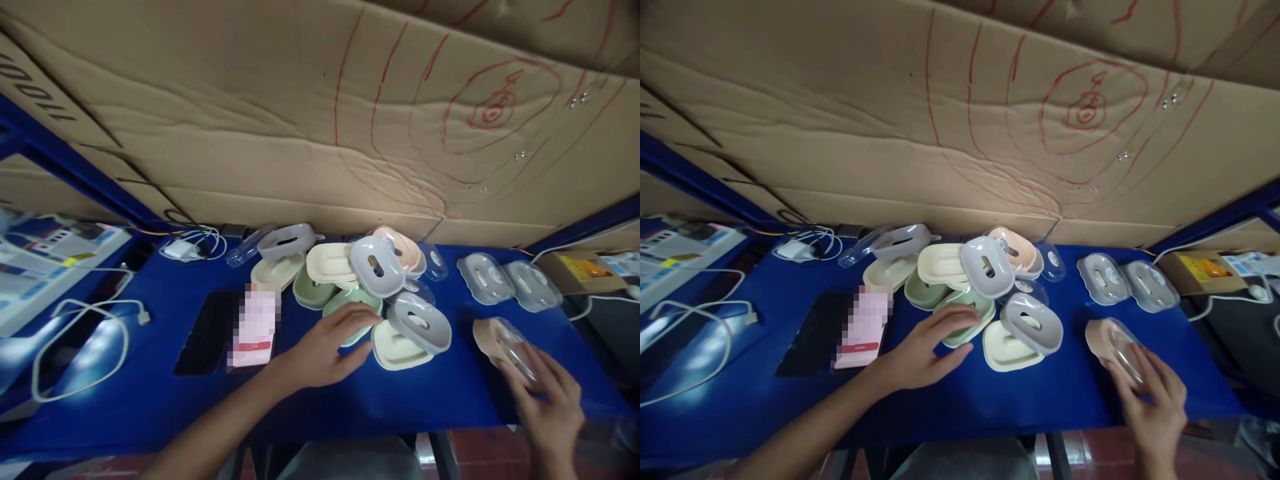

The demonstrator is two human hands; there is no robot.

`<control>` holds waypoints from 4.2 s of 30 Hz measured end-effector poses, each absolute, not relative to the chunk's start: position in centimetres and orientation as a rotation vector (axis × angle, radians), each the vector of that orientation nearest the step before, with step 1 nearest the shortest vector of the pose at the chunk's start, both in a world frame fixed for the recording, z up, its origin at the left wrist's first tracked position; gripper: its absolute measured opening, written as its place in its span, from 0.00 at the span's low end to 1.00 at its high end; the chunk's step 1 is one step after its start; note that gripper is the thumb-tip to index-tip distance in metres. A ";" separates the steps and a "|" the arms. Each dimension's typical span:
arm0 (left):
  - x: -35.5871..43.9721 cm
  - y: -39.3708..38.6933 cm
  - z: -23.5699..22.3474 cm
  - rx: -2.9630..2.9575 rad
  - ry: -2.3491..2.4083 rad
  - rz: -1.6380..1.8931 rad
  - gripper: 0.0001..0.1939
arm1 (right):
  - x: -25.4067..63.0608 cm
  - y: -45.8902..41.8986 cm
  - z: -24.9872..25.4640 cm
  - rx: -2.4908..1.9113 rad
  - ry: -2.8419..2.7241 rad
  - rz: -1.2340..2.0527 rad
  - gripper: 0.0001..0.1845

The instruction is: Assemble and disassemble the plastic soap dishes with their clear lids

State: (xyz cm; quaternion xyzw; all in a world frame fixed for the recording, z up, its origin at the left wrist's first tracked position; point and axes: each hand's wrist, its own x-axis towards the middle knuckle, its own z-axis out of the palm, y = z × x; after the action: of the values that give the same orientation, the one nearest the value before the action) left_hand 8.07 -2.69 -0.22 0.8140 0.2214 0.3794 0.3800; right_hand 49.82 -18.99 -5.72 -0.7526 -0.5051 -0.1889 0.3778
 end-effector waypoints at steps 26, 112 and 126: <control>8.0 -0.2 -1.0 1.213 0.872 1.381 0.49 | 29.8 3.9 3.0 -1.269 -1.989 0.096 0.23; 6.6 -0.7 -0.5 0.956 0.512 0.988 0.45 | 27.6 -3.6 5.9 -1.030 -1.998 0.308 0.37; 7.4 0.2 0.2 0.688 0.682 1.387 0.47 | 21.9 1.6 1.6 -0.939 -1.618 0.449 0.23</control>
State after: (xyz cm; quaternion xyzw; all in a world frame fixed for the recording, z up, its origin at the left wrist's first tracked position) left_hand 7.36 0.21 0.22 0.3045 0.3016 0.6137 0.6630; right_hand 21.88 1.63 1.60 -0.4005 -0.6900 0.1913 0.5718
